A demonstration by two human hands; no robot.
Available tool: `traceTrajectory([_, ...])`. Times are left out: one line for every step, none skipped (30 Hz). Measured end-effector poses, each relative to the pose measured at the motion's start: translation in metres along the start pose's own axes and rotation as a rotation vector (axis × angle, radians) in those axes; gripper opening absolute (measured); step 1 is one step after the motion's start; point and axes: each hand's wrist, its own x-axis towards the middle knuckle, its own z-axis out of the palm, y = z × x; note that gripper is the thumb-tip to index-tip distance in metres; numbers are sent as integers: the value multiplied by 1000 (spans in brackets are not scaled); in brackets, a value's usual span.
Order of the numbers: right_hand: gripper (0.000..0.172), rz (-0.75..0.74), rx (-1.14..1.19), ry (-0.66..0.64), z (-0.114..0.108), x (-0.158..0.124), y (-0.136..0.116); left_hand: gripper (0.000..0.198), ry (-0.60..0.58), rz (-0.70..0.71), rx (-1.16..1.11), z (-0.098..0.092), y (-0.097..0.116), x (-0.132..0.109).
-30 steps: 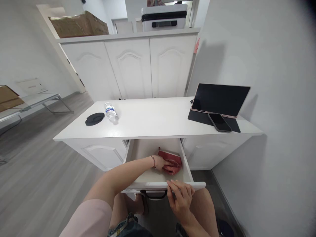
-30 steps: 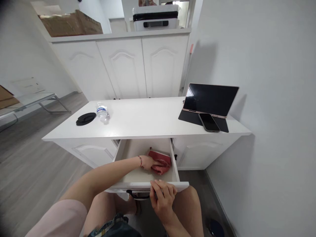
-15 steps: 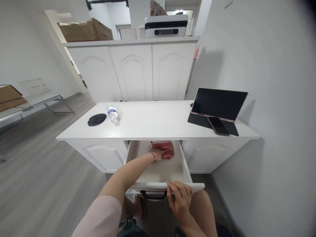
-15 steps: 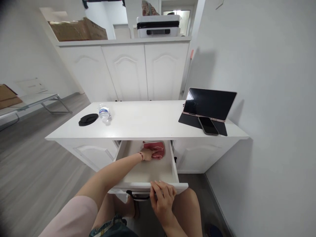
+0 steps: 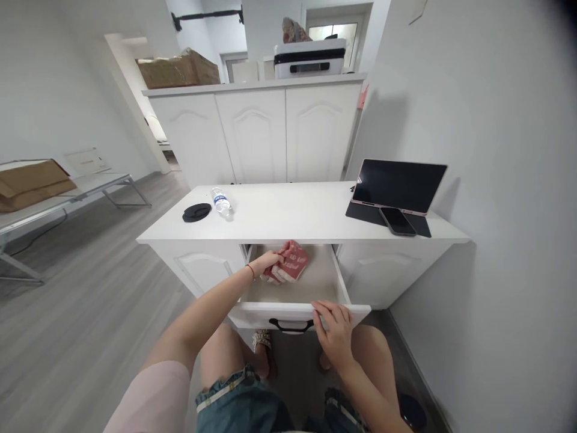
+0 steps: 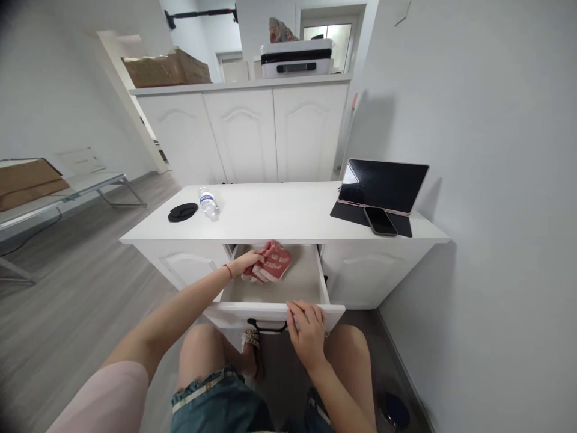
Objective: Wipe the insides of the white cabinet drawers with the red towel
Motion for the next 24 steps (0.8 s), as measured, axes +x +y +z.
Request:
traceTrajectory([21,1,17,-7,-3,-1,-1,41,28,-9,-99,-5,1,-11])
traceTrajectory([23,0,37,-7,-6,-3,-2,37,51,-12,-167,-10,2,-21])
traceTrajectory([24,-6,60,-3,-8,-6,-4,34,73,-2,-215,-14,4,-33])
traceTrajectory([25,-17,83,2,-11,-10,-7,31,93,18,-267,-19,6,-45])
traceTrajectory([25,-33,107,-3,-12,-15,-11,29,123,41,-353,-24,8,-58])
traceTrajectory([24,-50,130,-27,-12,-22,-15,29,151,84,-452,-28,11,-73])
traceTrajectory([24,-61,149,-68,-11,-29,-19,32,162,142,-545,-31,12,-89])
traceTrajectory([24,-62,164,-122,-8,-36,-22,35,204,196,-618,-34,13,-106])
traceTrajectory([24,-53,174,-176,-3,-42,-25,38,231,255,-674,-37,13,-123])
traceTrajectory([25,-34,179,-221,2,-48,-28,41,271,306,-727,-39,12,-140])
traceTrajectory([26,-11,181,-254,9,-53,-29,42,323,357,-775,-39,9,-156])
traceTrajectory([27,8,182,-270,15,-56,-29,42,382,376,-813,-39,4,-171])
traceTrajectory([26,22,184,-276,22,-58,-29,42,456,378,-845,-39,-3,-184])
traceTrajectory([26,32,190,-276,27,-60,-28,41,530,378,-874,-37,-11,-196])
traceTrajectory([25,41,199,-275,32,-60,-26,43,608,383,-900,-35,-20,-206])
traceTrajectory([24,51,212,-275,36,-60,-25,42,677,369,-933,-32,-29,-214])
traceTrajectory([24,60,229,-276,39,-60,-23,39,751,332,-974,-29,-38,-221])
traceTrajectory([24,70,248,-278,41,-60,-22,38,826,318,-1004,-25,-46,-226])
traceTrajectory([24,81,267,-282,43,-59,-20,37,892,312,-1022,-20,-53,-230])
traceTrajectory([24,93,284,-287,44,-58,-19,36,947,321,-1030,-16,-58,-233])
traceTrajectory([24,107,299,-293,46,-57,-18,36,1014,349,-1025,-11,-63,-235])
traceTrajectory([24,121,312,-298,47,-55,-17,35,1086,389,-995,-6,-66,-235])
traceTrajectory([23,137,322,-302,50,-53,-16,34,1165,434,-946,-1,-69,-235])
traceTrajectory([23,152,331,-303,52,-50,-15,33,1244,477,-888,5,-72,-233])
